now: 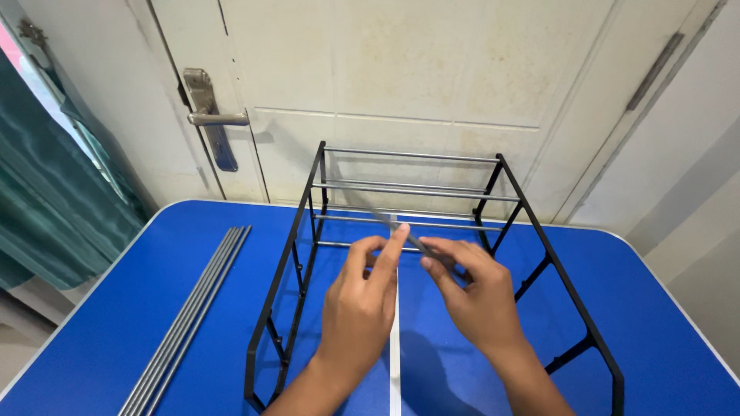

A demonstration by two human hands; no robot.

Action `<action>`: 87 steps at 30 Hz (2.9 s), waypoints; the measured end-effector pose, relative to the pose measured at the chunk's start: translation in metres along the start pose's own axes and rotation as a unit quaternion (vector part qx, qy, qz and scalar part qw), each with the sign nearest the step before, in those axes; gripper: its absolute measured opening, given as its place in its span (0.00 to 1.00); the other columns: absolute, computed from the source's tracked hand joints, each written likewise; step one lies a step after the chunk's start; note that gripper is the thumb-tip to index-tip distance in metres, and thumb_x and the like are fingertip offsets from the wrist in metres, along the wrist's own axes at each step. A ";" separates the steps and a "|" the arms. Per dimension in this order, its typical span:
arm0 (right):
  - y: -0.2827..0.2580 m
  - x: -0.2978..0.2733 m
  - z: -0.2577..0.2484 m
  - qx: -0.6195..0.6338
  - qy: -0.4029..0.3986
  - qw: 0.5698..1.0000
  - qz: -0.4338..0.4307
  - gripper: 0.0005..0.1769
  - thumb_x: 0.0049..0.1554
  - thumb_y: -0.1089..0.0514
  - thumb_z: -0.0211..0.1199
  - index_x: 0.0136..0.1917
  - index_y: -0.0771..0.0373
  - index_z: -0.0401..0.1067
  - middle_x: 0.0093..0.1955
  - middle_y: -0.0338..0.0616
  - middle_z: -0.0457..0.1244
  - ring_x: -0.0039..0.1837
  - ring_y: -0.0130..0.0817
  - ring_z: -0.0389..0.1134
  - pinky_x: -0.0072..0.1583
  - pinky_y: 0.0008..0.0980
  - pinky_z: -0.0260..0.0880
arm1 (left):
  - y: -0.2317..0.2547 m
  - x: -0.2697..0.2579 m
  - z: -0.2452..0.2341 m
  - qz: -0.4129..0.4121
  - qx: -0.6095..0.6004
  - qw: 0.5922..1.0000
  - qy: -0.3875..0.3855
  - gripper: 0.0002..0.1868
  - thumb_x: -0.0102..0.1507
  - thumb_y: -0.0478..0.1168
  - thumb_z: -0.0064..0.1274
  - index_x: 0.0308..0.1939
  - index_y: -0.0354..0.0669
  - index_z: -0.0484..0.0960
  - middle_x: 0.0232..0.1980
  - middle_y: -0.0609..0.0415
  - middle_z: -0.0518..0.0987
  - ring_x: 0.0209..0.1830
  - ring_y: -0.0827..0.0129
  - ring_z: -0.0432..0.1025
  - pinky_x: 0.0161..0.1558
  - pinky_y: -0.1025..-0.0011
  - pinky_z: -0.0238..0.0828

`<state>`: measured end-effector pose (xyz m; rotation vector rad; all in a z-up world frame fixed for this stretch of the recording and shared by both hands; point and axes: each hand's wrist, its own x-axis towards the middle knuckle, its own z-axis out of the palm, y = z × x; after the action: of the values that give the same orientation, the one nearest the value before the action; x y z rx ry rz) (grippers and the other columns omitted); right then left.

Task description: The person assembles a metal rack by inserting multiple metal rods into the side frames of a black rack structure. They repeatedly pick up rods from a blue table and slide them into place, building up the rack's horizontal supports.

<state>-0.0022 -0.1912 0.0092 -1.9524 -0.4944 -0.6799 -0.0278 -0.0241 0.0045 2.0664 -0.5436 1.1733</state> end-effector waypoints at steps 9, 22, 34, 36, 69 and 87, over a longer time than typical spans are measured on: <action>-0.015 0.002 -0.004 -0.302 0.105 0.899 -0.300 0.14 0.47 0.65 0.73 0.47 0.51 0.81 0.50 0.31 0.70 0.57 0.34 0.68 0.56 0.40 0.60 | 0.003 0.000 0.000 0.000 0.118 0.992 -0.033 0.18 0.60 0.33 0.60 0.55 0.37 0.82 0.38 0.49 0.72 0.35 0.58 0.73 0.32 0.63 0.70; -0.019 -0.002 -0.030 -0.140 0.155 0.918 -0.336 0.16 0.49 0.74 0.70 0.46 0.57 0.76 0.49 0.40 0.67 0.56 0.40 0.69 0.56 0.36 0.68 | -0.027 0.014 -0.142 -0.087 0.384 0.914 0.095 0.11 0.69 0.40 0.70 0.51 0.39 0.89 0.46 0.49 0.77 0.40 0.59 0.72 0.40 0.64 0.67; -0.004 -0.006 -0.022 -0.138 0.131 0.926 -0.325 0.14 0.58 0.75 0.70 0.50 0.60 0.74 0.50 0.43 0.67 0.51 0.40 0.68 0.53 0.32 0.68 | -0.205 -0.101 -0.137 -0.230 0.304 0.918 -0.107 0.13 0.59 0.46 0.65 0.42 0.42 0.89 0.38 0.45 0.82 0.35 0.49 0.78 0.39 0.55 0.74; 0.002 -0.006 -0.016 -0.136 0.121 0.929 -0.323 0.14 0.60 0.76 0.70 0.52 0.60 0.74 0.51 0.42 0.67 0.51 0.39 0.68 0.54 0.32 0.67 | -0.223 -0.125 -0.130 -0.228 0.310 0.912 -0.140 0.13 0.57 0.46 0.65 0.40 0.43 0.90 0.38 0.45 0.82 0.34 0.48 0.77 0.40 0.54 0.74; 0.161 0.011 0.037 -0.267 -0.044 0.962 -0.030 0.20 0.54 0.54 0.67 0.60 0.55 0.75 0.69 0.48 0.64 0.71 0.51 0.63 0.68 0.51 0.59 | -0.243 -0.126 -0.100 -0.219 0.285 0.923 -0.141 0.28 0.59 0.44 0.61 0.60 0.36 0.75 0.56 0.40 0.77 0.57 0.45 0.71 0.56 0.53 0.66; 0.205 0.011 0.014 -0.404 -0.074 0.912 -0.006 0.33 0.52 0.49 0.67 0.71 0.52 0.69 0.68 0.46 0.62 0.73 0.45 0.60 0.74 0.57 0.50 | -0.215 -0.139 0.003 -0.307 -0.177 0.914 -0.200 0.07 0.62 0.26 0.52 0.41 0.35 0.84 0.38 0.51 0.83 0.36 0.69 0.80 0.39 0.72 0.77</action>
<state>0.1324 -0.2691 -0.1261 -2.7961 -0.3339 -0.8286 0.0423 0.1217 -0.1941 1.9405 -0.2273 0.2628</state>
